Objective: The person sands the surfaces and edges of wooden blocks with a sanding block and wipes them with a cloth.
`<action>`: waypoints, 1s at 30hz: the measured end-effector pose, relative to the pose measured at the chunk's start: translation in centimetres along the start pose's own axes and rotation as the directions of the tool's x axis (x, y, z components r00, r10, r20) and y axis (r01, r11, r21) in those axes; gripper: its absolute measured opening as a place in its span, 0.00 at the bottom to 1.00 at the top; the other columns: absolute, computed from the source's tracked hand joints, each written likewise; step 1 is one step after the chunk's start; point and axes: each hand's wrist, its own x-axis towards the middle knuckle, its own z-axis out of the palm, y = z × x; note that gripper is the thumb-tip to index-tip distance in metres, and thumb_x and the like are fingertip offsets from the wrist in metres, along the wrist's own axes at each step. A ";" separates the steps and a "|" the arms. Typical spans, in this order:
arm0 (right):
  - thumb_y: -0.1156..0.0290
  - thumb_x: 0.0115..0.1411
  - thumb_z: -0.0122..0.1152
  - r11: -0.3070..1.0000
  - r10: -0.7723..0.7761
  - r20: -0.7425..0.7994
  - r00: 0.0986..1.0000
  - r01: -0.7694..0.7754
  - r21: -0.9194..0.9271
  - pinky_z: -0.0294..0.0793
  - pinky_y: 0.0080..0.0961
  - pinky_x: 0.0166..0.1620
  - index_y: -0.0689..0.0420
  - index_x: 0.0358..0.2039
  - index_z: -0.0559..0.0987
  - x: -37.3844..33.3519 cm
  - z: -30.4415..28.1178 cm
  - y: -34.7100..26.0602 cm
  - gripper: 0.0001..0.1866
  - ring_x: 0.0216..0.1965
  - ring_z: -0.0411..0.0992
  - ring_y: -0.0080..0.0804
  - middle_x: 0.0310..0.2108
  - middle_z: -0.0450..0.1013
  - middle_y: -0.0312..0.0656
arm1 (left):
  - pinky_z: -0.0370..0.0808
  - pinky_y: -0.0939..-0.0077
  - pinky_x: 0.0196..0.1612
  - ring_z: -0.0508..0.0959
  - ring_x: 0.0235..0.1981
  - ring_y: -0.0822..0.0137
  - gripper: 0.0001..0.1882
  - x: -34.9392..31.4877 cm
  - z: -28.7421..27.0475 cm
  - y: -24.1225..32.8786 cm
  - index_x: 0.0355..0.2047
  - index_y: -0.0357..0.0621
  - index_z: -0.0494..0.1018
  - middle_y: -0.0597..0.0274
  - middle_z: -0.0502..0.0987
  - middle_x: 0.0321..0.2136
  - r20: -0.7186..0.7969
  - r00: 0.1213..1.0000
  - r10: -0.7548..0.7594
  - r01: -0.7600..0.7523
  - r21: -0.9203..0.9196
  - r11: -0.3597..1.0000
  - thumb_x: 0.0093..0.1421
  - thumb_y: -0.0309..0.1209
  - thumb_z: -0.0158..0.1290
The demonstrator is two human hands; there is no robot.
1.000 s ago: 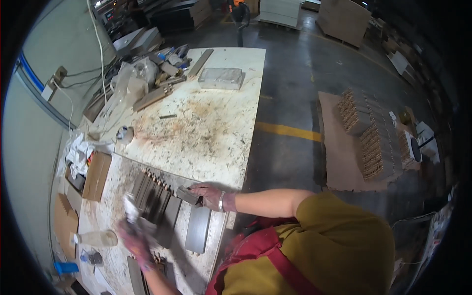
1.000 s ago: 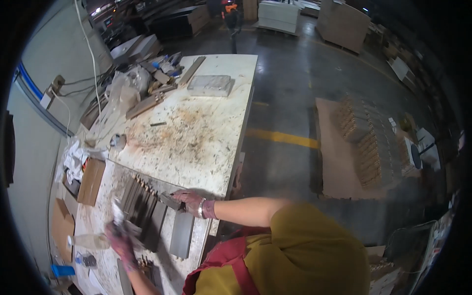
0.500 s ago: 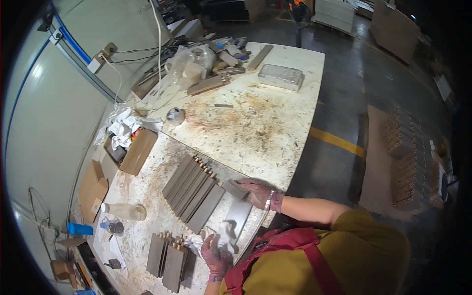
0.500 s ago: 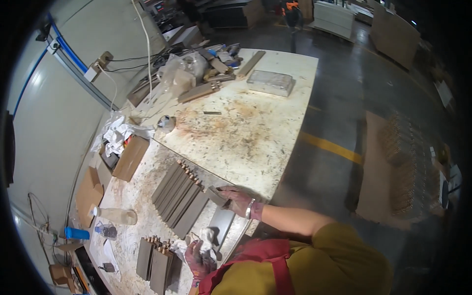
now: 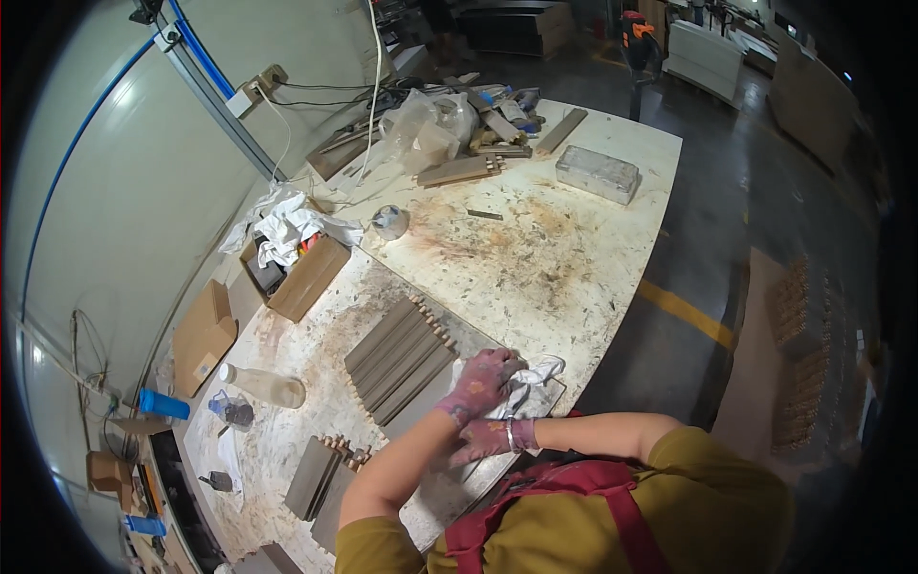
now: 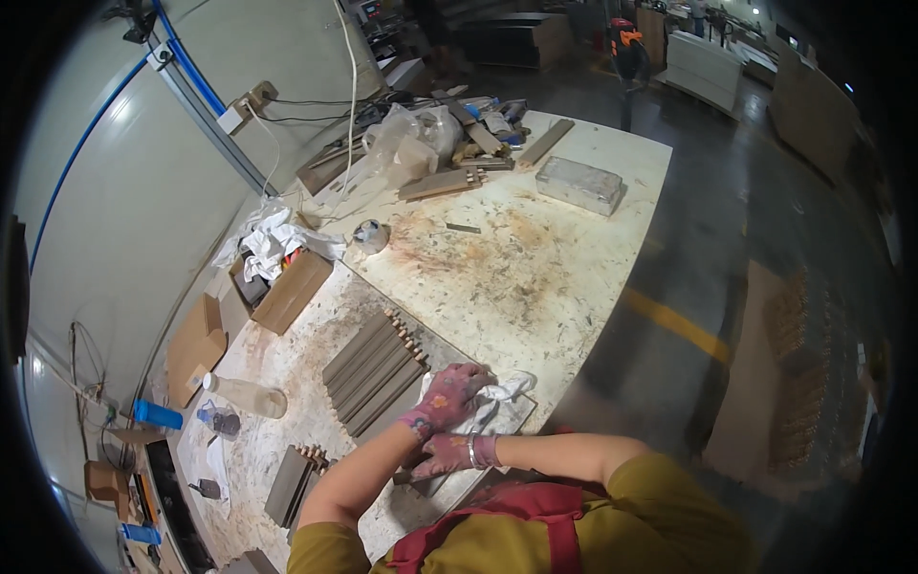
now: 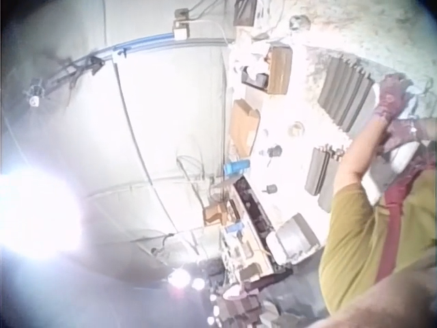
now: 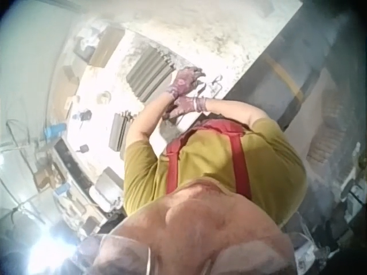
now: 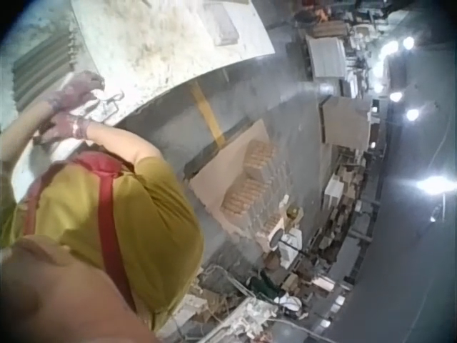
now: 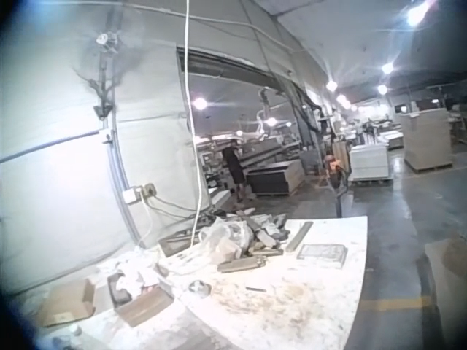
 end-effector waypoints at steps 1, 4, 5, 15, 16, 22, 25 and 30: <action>0.45 0.56 0.65 1.000 -0.003 0.009 1.000 0.003 -0.001 0.75 0.30 0.42 0.68 0.40 0.79 -0.5 -0.3 -1.7 0.32 0.37 0.76 0.33 0.35 0.79 0.53 | 0.69 0.55 0.55 0.71 0.54 0.50 0.25 0.6 -0.3 0.0 0.55 0.59 0.72 0.53 0.73 0.51 -0.004 1.000 -0.008 0.008 0.000 1.000 0.55 0.37 0.58; 0.46 0.56 0.65 0.987 -0.102 -0.033 0.994 0.105 0.119 0.75 0.30 0.42 0.67 0.45 0.78 -2.1 -1.2 -5.4 0.33 0.40 0.77 0.33 0.37 0.80 0.52 | 0.72 0.58 0.52 0.72 0.53 0.53 0.26 2.4 -2.7 -0.4 0.56 0.58 0.71 0.54 0.72 0.51 -0.193 0.981 0.010 0.013 0.115 0.993 0.55 0.35 0.56; 0.53 0.58 0.64 0.984 -0.022 0.009 1.000 0.021 0.178 0.73 0.28 0.47 0.64 0.48 0.77 -2.1 -1.2 -5.8 0.28 0.44 0.75 0.32 0.42 0.79 0.48 | 0.67 0.58 0.58 0.67 0.60 0.51 0.34 2.5 -3.4 0.2 0.63 0.59 0.63 0.51 0.66 0.59 -0.299 0.954 0.019 0.071 0.286 0.955 0.54 0.36 0.57; 0.68 0.67 0.46 0.754 -0.140 -0.429 0.893 0.377 0.538 0.69 0.28 0.57 0.63 0.59 0.68 -7.8 -8.8 -2.5 0.22 0.55 0.70 0.33 0.55 0.72 0.45 | 0.75 0.59 0.44 0.78 0.41 0.48 0.13 -14.8 -1.0 2.7 0.46 0.45 0.75 0.53 0.79 0.39 -0.612 0.564 -0.555 0.428 -0.358 0.830 0.61 0.32 0.54; 0.66 0.67 0.46 0.489 0.068 -0.440 0.896 0.354 0.797 0.69 0.31 0.58 0.63 0.59 0.67 -8.3 -9.8 -2.2 0.23 0.57 0.69 0.34 0.57 0.70 0.45 | 0.76 0.65 0.45 0.79 0.40 0.52 0.20 -15.5 0.9 3.8 0.48 0.40 0.73 0.48 0.79 0.39 -0.549 0.631 -0.548 0.481 -0.278 0.832 0.61 0.38 0.58; 0.62 0.67 0.52 0.514 0.293 -0.474 0.830 0.282 0.810 0.72 0.27 0.48 0.57 0.61 0.66 -6.4 -9.2 0.1 0.24 0.48 0.71 0.29 0.53 0.70 0.39 | 0.70 0.55 0.52 0.70 0.50 0.46 0.41 -14.9 6.2 7.5 0.59 0.44 0.66 0.44 0.69 0.50 -0.477 0.681 -0.556 0.610 -0.052 0.791 0.47 0.46 0.65; 0.73 0.66 0.54 0.969 -0.185 -0.702 0.688 0.248 -0.012 0.73 0.21 0.45 0.57 0.61 0.66 -5.6 -7.7 0.7 0.23 0.46 0.70 0.21 0.52 0.70 0.37 | 0.70 0.57 0.52 0.71 0.50 0.46 0.37 -16.5 5.5 7.9 0.59 0.44 0.67 0.45 0.70 0.50 -0.440 0.685 -0.581 0.541 -0.227 0.810 0.51 0.45 0.63; 0.81 0.64 0.51 0.720 0.067 -0.619 0.782 0.392 0.573 0.71 0.28 0.55 0.61 0.61 0.66 -8.1 -10.1 -0.4 0.23 0.54 0.68 0.29 0.57 0.68 0.42 | 0.69 0.59 0.56 0.72 0.51 0.48 0.37 -24.5 -1.8 9.6 0.60 0.40 0.65 0.44 0.71 0.51 -0.430 0.617 -0.659 0.501 -0.430 0.751 0.52 0.43 0.61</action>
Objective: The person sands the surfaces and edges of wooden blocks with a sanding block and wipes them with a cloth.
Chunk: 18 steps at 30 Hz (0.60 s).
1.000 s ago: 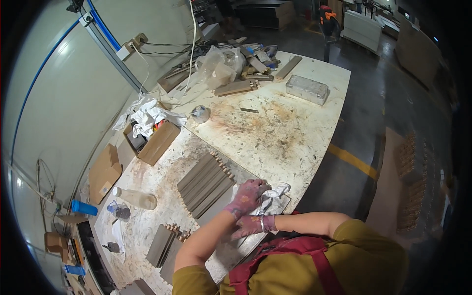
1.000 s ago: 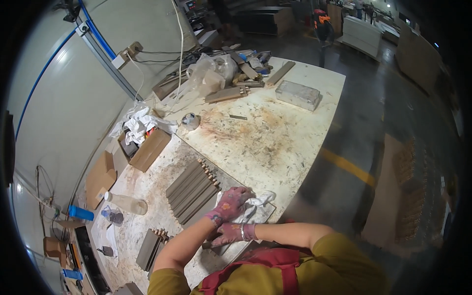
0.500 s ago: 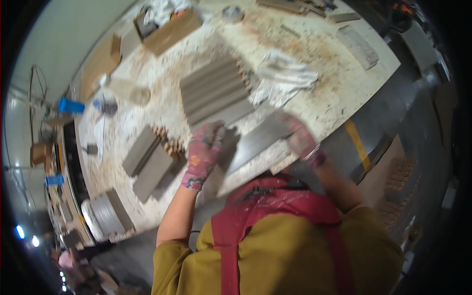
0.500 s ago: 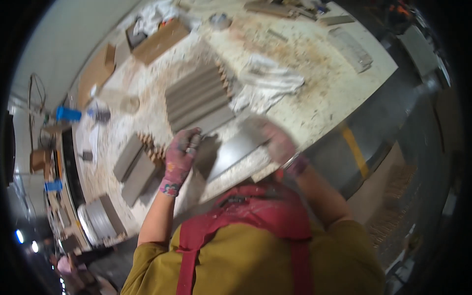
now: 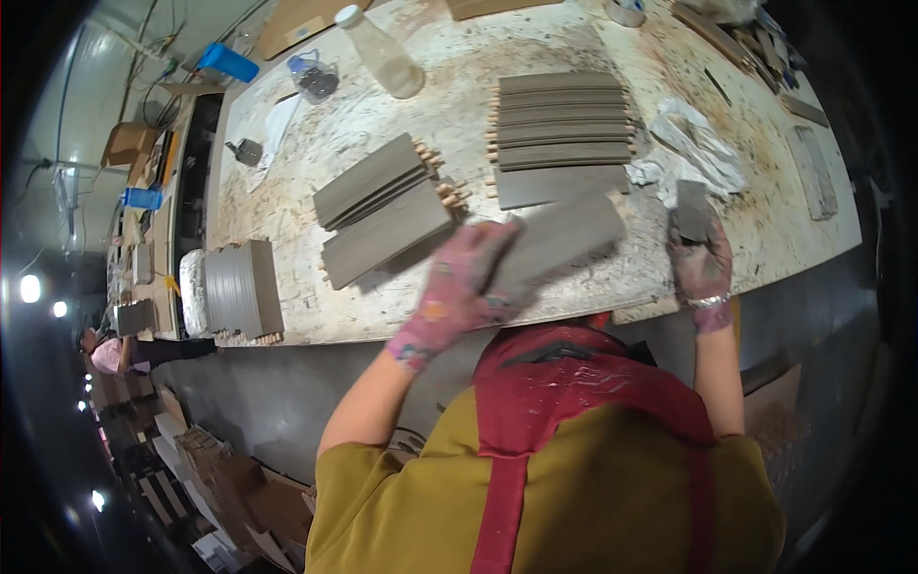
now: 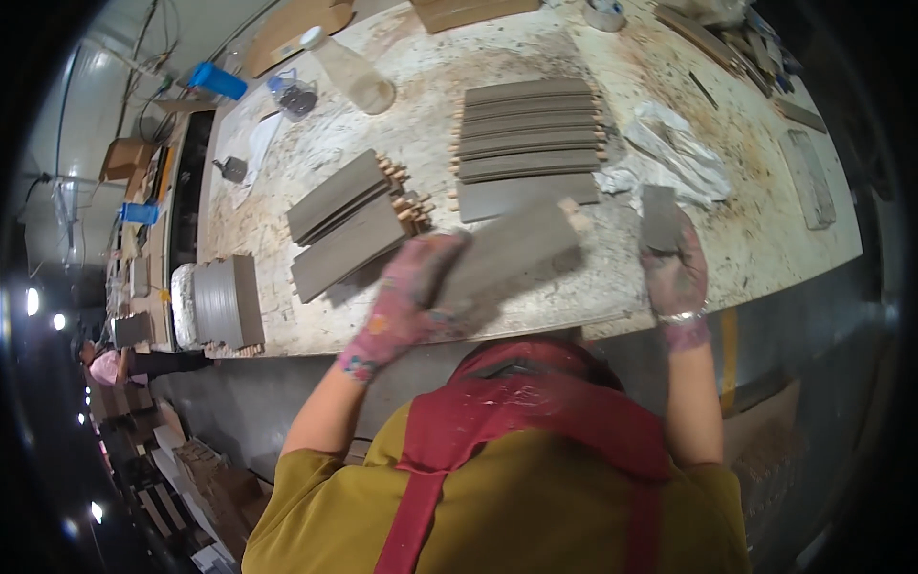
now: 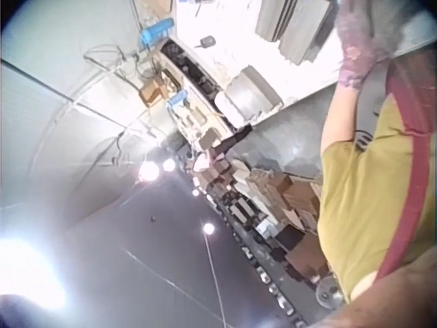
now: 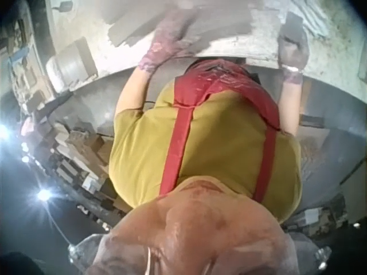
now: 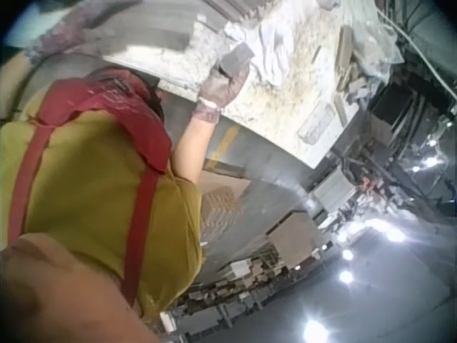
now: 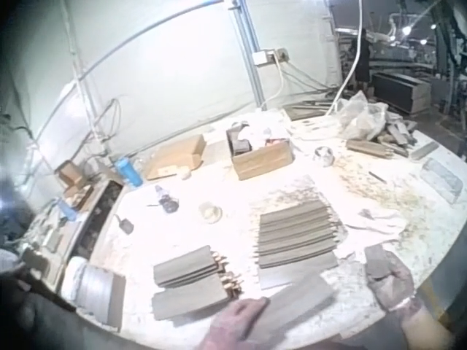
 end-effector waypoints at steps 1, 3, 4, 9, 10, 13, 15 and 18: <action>0.80 0.66 0.49 0.985 0.078 -0.047 0.996 -0.069 0.160 0.71 0.28 0.54 0.60 0.60 0.67 0.0 -0.7 -0.3 0.21 0.54 0.68 0.29 0.57 0.68 0.41 | 0.68 0.59 0.57 0.72 0.52 0.48 0.37 -1.0 -2.3 -1.1 0.60 0.43 0.66 0.46 0.72 0.50 -0.088 0.996 -0.025 0.025 0.006 1.000 0.52 0.44 0.62; 0.78 0.69 0.46 0.940 0.164 -0.082 0.983 -0.131 0.314 0.72 0.28 0.53 0.60 0.60 0.67 -0.3 -0.6 -0.7 0.19 0.54 0.68 0.30 0.57 0.68 0.40 | 0.68 0.59 0.57 0.72 0.53 0.49 0.37 -3.1 -7.3 -3.4 0.59 0.46 0.67 0.49 0.72 0.50 -0.187 0.981 -0.055 0.085 0.158 0.984 0.50 0.43 0.63; 0.75 0.70 0.45 0.919 0.215 -0.097 0.972 -0.167 0.358 0.72 0.28 0.52 0.59 0.60 0.67 -0.4 -0.2 -0.9 0.19 0.53 0.68 0.30 0.56 0.68 0.40 | 0.68 0.60 0.57 0.73 0.53 0.50 0.37 -4.0 -9.6 -4.3 0.59 0.46 0.68 0.49 0.72 0.51 -0.204 0.977 -0.063 0.124 0.305 0.944 0.49 0.41 0.64; 0.67 0.70 0.47 0.975 0.173 0.002 0.985 -0.172 0.138 0.74 0.30 0.50 0.57 0.60 0.68 -1.1 1.2 1.6 0.19 0.52 0.70 0.30 0.55 0.68 0.40 | 0.67 0.62 0.60 0.72 0.56 0.51 0.38 -6.0 -14.9 -9.5 0.60 0.43 0.67 0.50 0.71 0.55 -0.193 0.964 -0.185 0.249 0.400 0.882 0.48 0.37 0.64; 0.67 0.70 0.47 0.975 0.174 0.009 0.985 -0.174 0.137 0.74 0.30 0.50 0.57 0.60 0.68 -1.1 1.8 1.8 0.19 0.52 0.70 0.30 0.55 0.68 0.40 | 0.67 0.62 0.60 0.72 0.56 0.52 0.38 -5.5 -15.3 -11.2 0.61 0.45 0.67 0.51 0.71 0.55 -0.195 0.964 -0.182 0.251 0.436 0.864 0.48 0.38 0.64; 0.62 0.69 0.49 0.897 0.346 -0.091 0.934 -0.301 0.324 0.74 0.29 0.47 0.56 0.59 0.69 -0.7 5.0 1.6 0.21 0.48 0.72 0.33 0.51 0.72 0.42 | 0.66 0.63 0.61 0.70 0.57 0.53 0.38 -3.6 -15.7 -15.6 0.61 0.49 0.67 0.52 0.70 0.56 -0.163 0.961 -0.223 0.272 0.423 0.864 0.48 0.37 0.66; 0.62 0.68 0.50 0.900 0.332 -0.051 0.942 -0.300 0.316 0.74 0.29 0.47 0.56 0.59 0.69 -0.4 5.9 1.7 0.21 0.49 0.72 0.33 0.51 0.72 0.42 | 0.66 0.64 0.61 0.69 0.58 0.53 0.39 -2.8 -15.2 -17.5 0.61 0.50 0.67 0.52 0.70 0.56 -0.129 0.961 -0.244 0.275 0.392 0.878 0.48 0.37 0.66; 0.63 0.68 0.49 0.903 0.293 0.057 0.955 -0.296 0.311 0.76 0.31 0.46 0.55 0.58 0.71 -0.4 5.8 2.0 0.20 0.50 0.73 0.35 0.52 0.73 0.41 | 0.66 0.65 0.62 0.68 0.58 0.54 0.39 -2.2 -14.3 -19.2 0.62 0.51 0.66 0.54 0.68 0.57 -0.078 0.961 -0.264 0.275 0.329 0.904 0.48 0.35 0.67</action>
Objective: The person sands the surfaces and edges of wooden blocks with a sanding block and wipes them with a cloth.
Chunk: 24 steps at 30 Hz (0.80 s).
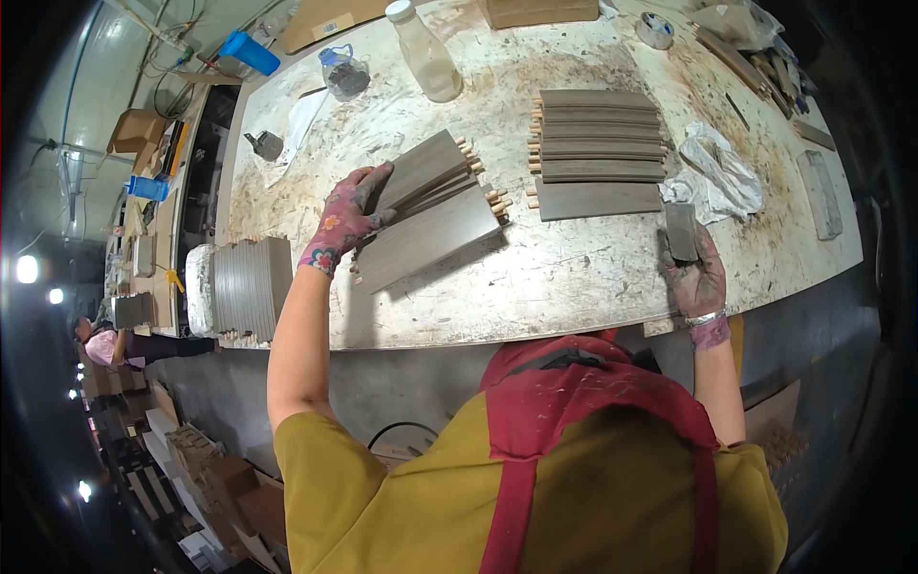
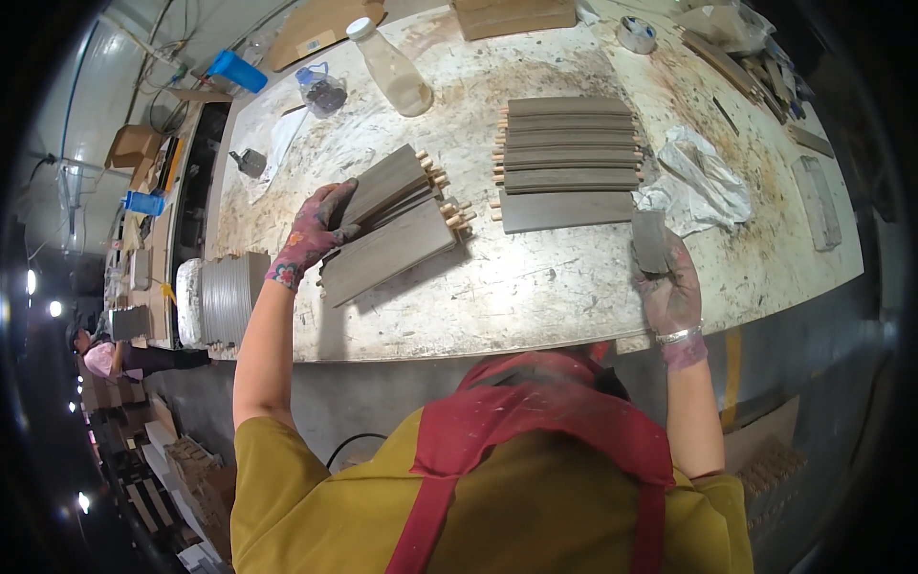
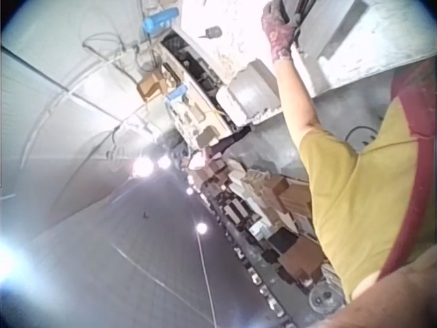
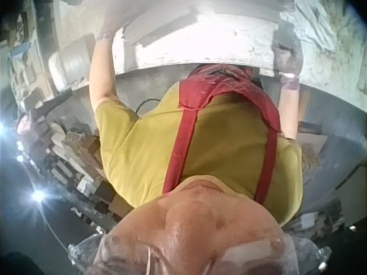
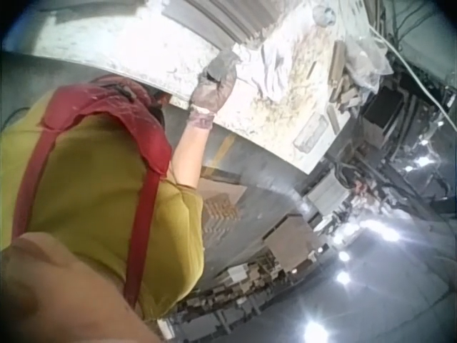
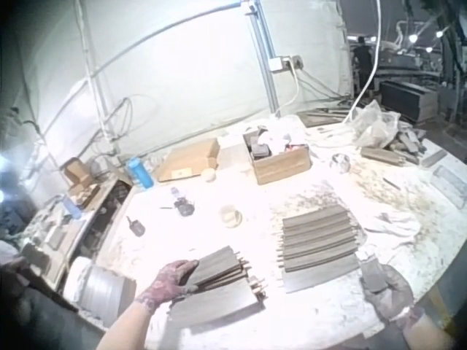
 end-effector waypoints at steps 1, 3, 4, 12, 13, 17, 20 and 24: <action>0.64 0.69 0.48 1.000 -0.002 0.078 0.997 0.002 0.007 0.78 0.33 0.44 0.53 0.58 0.72 -0.1 -0.2 0.1 0.19 0.51 0.73 0.37 0.53 0.73 0.41 | 0.65 0.66 0.63 0.68 0.58 0.54 0.39 0.2 0.1 0.0 0.62 0.51 0.65 0.55 0.68 0.57 0.020 1.000 -0.023 0.024 -0.040 0.999 0.49 0.34 0.67; 0.63 0.69 0.49 0.986 -0.085 -0.017 0.996 0.081 -0.146 0.77 0.32 0.44 0.54 0.58 0.71 -0.7 0.2 0.8 0.19 0.50 0.73 0.36 0.53 0.73 0.41 | 0.65 0.66 0.62 0.68 0.58 0.55 0.40 0.3 0.1 0.4 0.64 0.51 0.63 0.55 0.68 0.56 0.031 0.998 -0.050 0.051 -0.024 0.998 0.49 0.31 0.66; 0.63 0.69 0.49 0.968 -0.132 -0.057 0.990 0.116 -0.222 0.77 0.32 0.43 0.54 0.58 0.71 -0.9 0.0 1.1 0.19 0.50 0.73 0.36 0.53 0.73 0.41 | 0.65 0.66 0.62 0.68 0.58 0.55 0.40 0.3 0.1 0.4 0.64 0.51 0.63 0.55 0.68 0.56 0.035 0.998 -0.048 0.049 -0.025 0.999 0.49 0.31 0.66; 0.64 0.70 0.47 0.999 0.030 -0.009 1.000 -0.030 -0.034 0.75 0.26 0.51 0.55 0.62 0.67 -0.9 -0.7 0.7 0.22 0.55 0.69 0.30 0.58 0.68 0.39 | 0.68 0.60 0.59 0.69 0.56 0.48 0.39 0.5 -0.6 1.0 0.64 0.55 0.62 0.53 0.68 0.55 0.105 0.994 0.039 -0.063 0.239 0.969 0.52 0.35 0.64; 0.64 0.70 0.46 0.999 0.030 -0.013 0.999 -0.030 -0.032 0.75 0.26 0.51 0.55 0.61 0.67 -0.9 -0.2 0.8 0.21 0.55 0.69 0.30 0.58 0.68 0.38 | 0.67 0.61 0.60 0.69 0.57 0.50 0.35 0.4 -0.6 0.9 0.63 0.53 0.62 0.52 0.69 0.57 0.101 0.994 0.047 -0.071 0.250 0.966 0.55 0.37 0.60; 0.65 0.70 0.46 0.993 -0.023 -0.068 0.997 0.015 -0.114 0.75 0.26 0.50 0.55 0.61 0.68 -0.7 0.8 1.1 0.20 0.55 0.69 0.30 0.57 0.69 0.38 | 0.71 0.65 0.56 0.76 0.52 0.52 0.25 -0.1 -1.6 -0.3 0.60 0.47 0.67 0.47 0.75 0.51 0.034 0.999 -0.002 0.002 0.005 1.000 0.64 0.40 0.50; 0.65 0.70 0.45 0.979 -0.028 0.011 1.000 0.030 -0.202 0.75 0.27 0.50 0.53 0.61 0.68 -0.7 0.3 1.5 0.20 0.55 0.69 0.30 0.57 0.68 0.37 | 0.73 0.76 0.48 0.78 0.41 0.70 0.22 1.0 -2.6 -2.6 0.56 0.42 0.72 0.61 0.80 0.41 0.133 0.970 -0.204 0.243 -0.487 0.839 0.65 0.39 0.53; 0.65 0.70 0.45 0.991 0.003 -0.079 0.997 -0.014 -0.136 0.73 0.29 0.52 0.52 0.61 0.68 -0.4 0.2 2.1 0.20 0.55 0.69 0.29 0.58 0.67 0.35 | 0.72 0.78 0.47 0.75 0.39 0.74 0.20 3.2 -1.9 -4.5 0.54 0.41 0.74 0.65 0.79 0.38 0.239 0.943 -0.233 0.322 -0.466 0.824 0.65 0.39 0.54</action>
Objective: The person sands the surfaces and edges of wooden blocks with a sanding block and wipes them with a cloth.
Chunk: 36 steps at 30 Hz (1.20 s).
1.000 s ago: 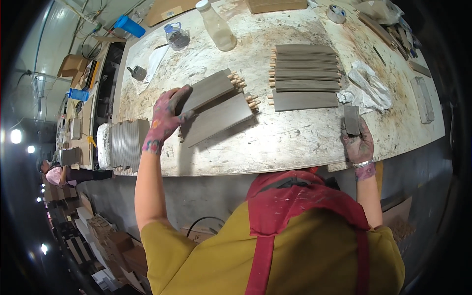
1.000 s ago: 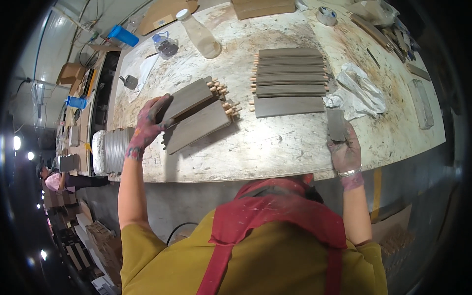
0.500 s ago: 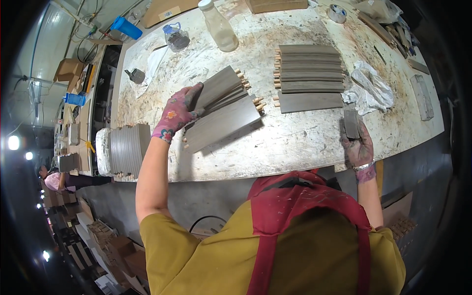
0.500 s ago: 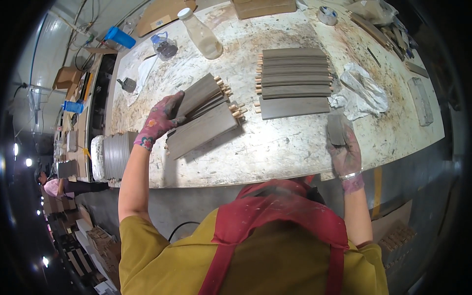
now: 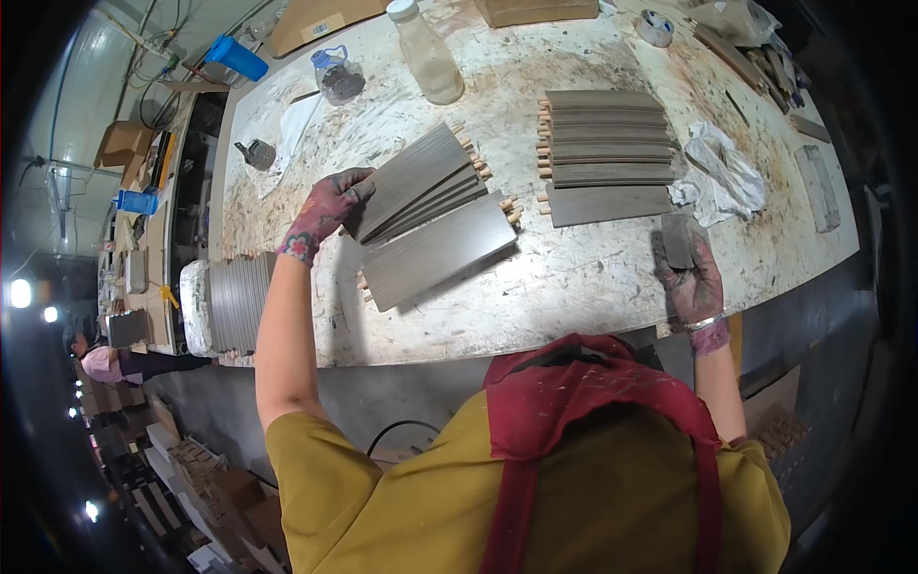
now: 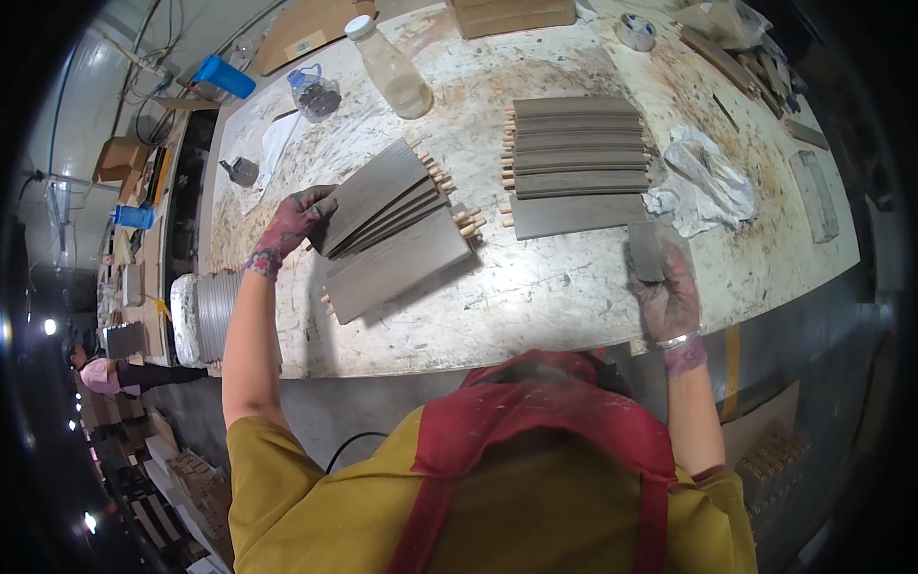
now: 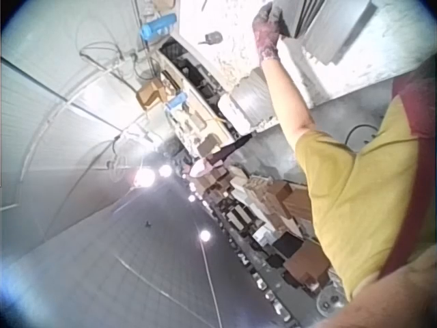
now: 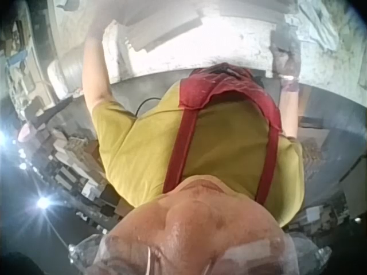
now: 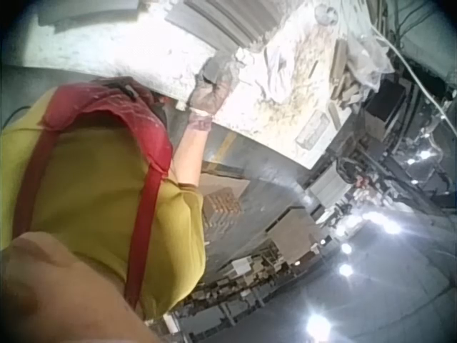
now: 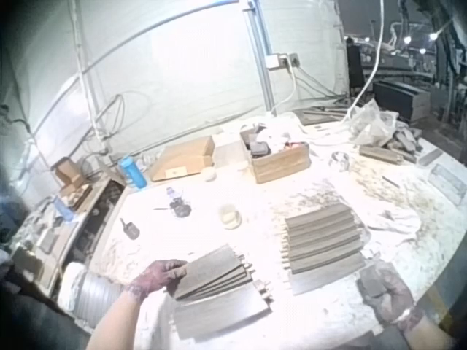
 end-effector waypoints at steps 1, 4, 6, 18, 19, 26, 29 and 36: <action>0.65 0.70 0.46 1.000 -0.014 -0.027 1.000 0.014 -0.017 0.73 0.29 0.52 0.51 0.61 0.68 0.0 0.4 0.2 0.20 0.54 0.69 0.28 0.58 0.67 0.35 | 0.72 0.73 0.52 0.77 0.46 0.67 0.25 0.7 0.2 -0.1 0.54 0.43 0.73 0.58 0.78 0.44 -0.040 0.999 -0.018 0.020 0.040 0.999 0.61 0.44 0.58; 0.65 0.69 0.47 0.991 -0.058 -0.049 0.997 0.052 -0.119 0.72 0.27 0.52 0.52 0.60 0.68 -0.4 1.8 0.0 0.20 0.54 0.69 0.28 0.58 0.68 0.35 | 0.69 0.67 0.59 0.73 0.56 0.55 0.36 0.5 2.5 1.8 0.59 0.46 0.69 0.50 0.72 0.54 -0.042 0.932 0.361 -0.255 0.633 0.731 0.53 0.49 0.63; 0.70 0.70 0.45 0.887 -0.222 0.037 0.974 0.217 -0.407 0.73 0.26 0.51 0.55 0.61 0.66 -0.5 1.6 0.4 0.20 0.53 0.70 0.30 0.57 0.68 0.38 | 0.65 0.62 0.62 0.67 0.59 0.46 0.52 0.5 4.3 2.1 0.67 0.49 0.53 0.45 0.66 0.59 0.024 0.949 0.315 -0.251 0.664 0.705 0.46 0.45 0.68; 0.69 0.71 0.43 0.797 -0.273 0.056 0.960 0.258 -0.546 0.72 0.25 0.50 0.52 0.60 0.69 -0.7 -1.0 -0.3 0.18 0.53 0.67 0.24 0.55 0.67 0.34 | 0.67 0.67 0.62 0.73 0.57 0.60 0.27 -5.1 5.5 9.5 0.59 0.38 0.67 0.51 0.73 0.55 -0.349 0.791 0.503 -0.315 0.474 0.823 0.58 0.18 0.51; 0.69 0.71 0.43 0.646 -0.339 0.123 0.933 0.326 -0.690 0.72 0.26 0.50 0.52 0.60 0.69 -0.9 -1.6 -0.5 0.19 0.54 0.66 0.24 0.56 0.67 0.34 | 0.73 0.74 0.54 0.78 0.48 0.61 0.20 -6.7 7.1 10.0 0.52 0.38 0.72 0.53 0.78 0.47 -0.305 0.905 0.298 -0.313 0.000 0.950 0.59 0.28 0.57; 0.67 0.70 0.45 0.796 -0.244 0.065 0.968 0.238 -0.556 0.71 0.25 0.50 0.52 0.59 0.70 -0.9 -4.6 -1.4 0.18 0.54 0.67 0.24 0.56 0.68 0.33 | 0.66 0.71 0.61 0.71 0.56 0.65 0.31 -10.5 15.2 1.4 0.62 0.41 0.64 0.57 0.72 0.55 0.376 0.912 0.163 -0.086 -0.215 0.973 0.59 0.30 0.58; 0.61 0.68 0.51 0.861 -0.207 0.028 0.978 0.196 -0.469 0.72 0.25 0.48 0.50 0.59 0.70 -0.4 -4.7 -2.2 0.20 0.50 0.69 0.24 0.53 0.70 0.33 | 0.63 0.79 0.60 0.70 0.54 0.72 0.26 -9.1 14.6 0.1 0.62 0.38 0.62 0.62 0.72 0.54 0.334 0.942 0.020 0.069 -0.253 0.965 0.63 0.21 0.51; 0.61 0.68 0.52 0.880 -0.185 -0.014 0.983 0.159 -0.448 0.74 0.25 0.46 0.53 0.58 0.71 -2.0 -4.8 -3.1 0.21 0.48 0.69 0.22 0.51 0.71 0.34 | 0.64 0.81 0.57 0.68 0.54 0.75 0.26 -8.8 16.3 1.7 0.63 0.38 0.60 0.64 0.70 0.53 0.308 0.946 0.100 0.038 -0.412 0.910 0.64 0.20 0.50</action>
